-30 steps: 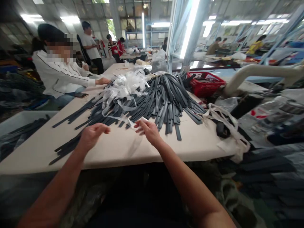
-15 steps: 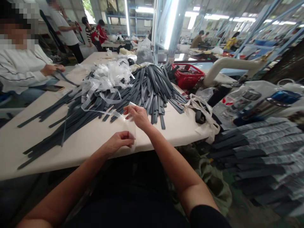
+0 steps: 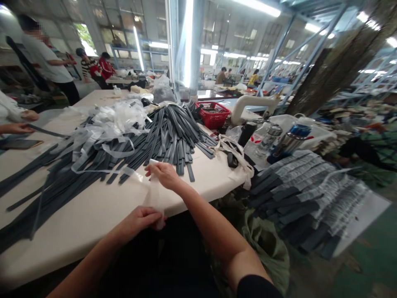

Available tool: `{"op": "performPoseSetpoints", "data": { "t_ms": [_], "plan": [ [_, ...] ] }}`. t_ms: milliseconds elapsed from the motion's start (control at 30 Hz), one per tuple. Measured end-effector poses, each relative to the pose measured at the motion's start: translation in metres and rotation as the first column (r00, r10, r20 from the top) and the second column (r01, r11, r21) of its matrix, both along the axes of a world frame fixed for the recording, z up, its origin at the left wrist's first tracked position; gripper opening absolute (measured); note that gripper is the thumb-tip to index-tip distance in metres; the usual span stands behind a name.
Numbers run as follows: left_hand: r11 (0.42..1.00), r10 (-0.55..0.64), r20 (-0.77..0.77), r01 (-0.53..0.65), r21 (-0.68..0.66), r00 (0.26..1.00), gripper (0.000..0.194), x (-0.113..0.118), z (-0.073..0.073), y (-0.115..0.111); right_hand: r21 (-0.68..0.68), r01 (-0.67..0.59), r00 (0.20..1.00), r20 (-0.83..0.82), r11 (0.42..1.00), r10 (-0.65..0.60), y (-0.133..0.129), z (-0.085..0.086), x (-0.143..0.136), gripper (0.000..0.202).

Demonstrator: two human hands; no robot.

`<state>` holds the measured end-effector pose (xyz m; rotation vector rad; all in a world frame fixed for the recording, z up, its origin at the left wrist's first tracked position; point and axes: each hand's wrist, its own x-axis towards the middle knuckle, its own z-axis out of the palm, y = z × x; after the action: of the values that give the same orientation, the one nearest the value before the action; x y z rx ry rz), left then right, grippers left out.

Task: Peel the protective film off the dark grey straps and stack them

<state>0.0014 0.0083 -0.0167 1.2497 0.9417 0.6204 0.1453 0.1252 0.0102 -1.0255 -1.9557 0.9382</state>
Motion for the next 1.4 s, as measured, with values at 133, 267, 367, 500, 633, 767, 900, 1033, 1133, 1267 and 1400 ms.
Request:
{"op": "performPoseSetpoints", "data": {
  "t_ms": [133, 267, 367, 500, 633, 767, 900, 1033, 1133, 1267, 1400],
  "plan": [
    [0.958, 0.246, 0.163, -0.214, -0.189, 0.955, 0.037, -0.017, -0.006, -0.004, 0.182, 0.181, 0.931, 0.285, 0.966, -0.228, 0.006, -0.010, 0.069, 0.038],
    [0.839, 0.528, 0.342, -0.416, -0.351, 0.778, 0.038, -0.037, -0.009, 0.000, 0.365, 0.091, 0.812, 0.511, 0.926, -0.282, 0.007, -0.021, 0.128, 0.041],
    [0.759, 0.650, 0.447, -0.491, -0.428, 0.615, 0.031, -0.053, 0.006, 0.021, 0.437, -0.138, 0.752, 0.630, 0.889, -0.193, 0.012, -0.028, 0.142, 0.045],
    [0.623, 0.775, 0.475, -0.632, -0.462, 0.416, 0.017, -0.091, 0.072, 0.066, 0.542, -0.309, 0.718, 0.672, 0.782, -0.182, 0.034, -0.030, 0.138, 0.041],
    [0.563, 0.674, 0.693, -0.785, -0.258, 0.256, 0.029, -0.138, 0.163, 0.085, 0.609, -0.365, 0.700, 0.678, 0.704, -0.223, 0.053, -0.030, 0.133, 0.035],
    [0.488, 0.479, 0.855, -0.870, -0.071, 0.199, 0.024, -0.153, 0.200, 0.081, 0.642, -0.368, 0.681, 0.679, 0.673, -0.275, 0.061, -0.036, 0.123, 0.028],
    [0.538, 0.587, 0.789, -0.816, -0.212, 0.182, 0.039, -0.123, 0.155, 0.076, 0.668, -0.359, 0.681, 0.665, 0.652, -0.306, 0.065, -0.042, 0.107, 0.023],
    [0.537, 0.767, 0.629, -0.667, -0.517, 0.131, 0.036, -0.085, 0.073, 0.067, 0.670, -0.392, 0.689, 0.667, 0.630, -0.282, 0.072, -0.040, 0.106, 0.025],
    [0.492, 0.833, 0.536, -0.623, -0.608, 0.134, 0.019, -0.067, 0.027, 0.054, 0.657, -0.439, 0.685, 0.686, 0.613, -0.245, 0.075, -0.036, 0.116, 0.028],
    [0.503, 0.851, 0.476, -0.603, -0.619, 0.222, 0.013, -0.060, 0.008, 0.040, 0.624, -0.488, 0.658, 0.722, 0.611, -0.213, 0.079, -0.032, 0.122, 0.025],
    [0.520, 0.842, 0.471, -0.629, -0.578, 0.262, 0.009, -0.077, 0.030, 0.039, 0.583, -0.492, 0.640, 0.746, 0.646, -0.186, 0.091, -0.027, 0.114, 0.022]
  ]
}}
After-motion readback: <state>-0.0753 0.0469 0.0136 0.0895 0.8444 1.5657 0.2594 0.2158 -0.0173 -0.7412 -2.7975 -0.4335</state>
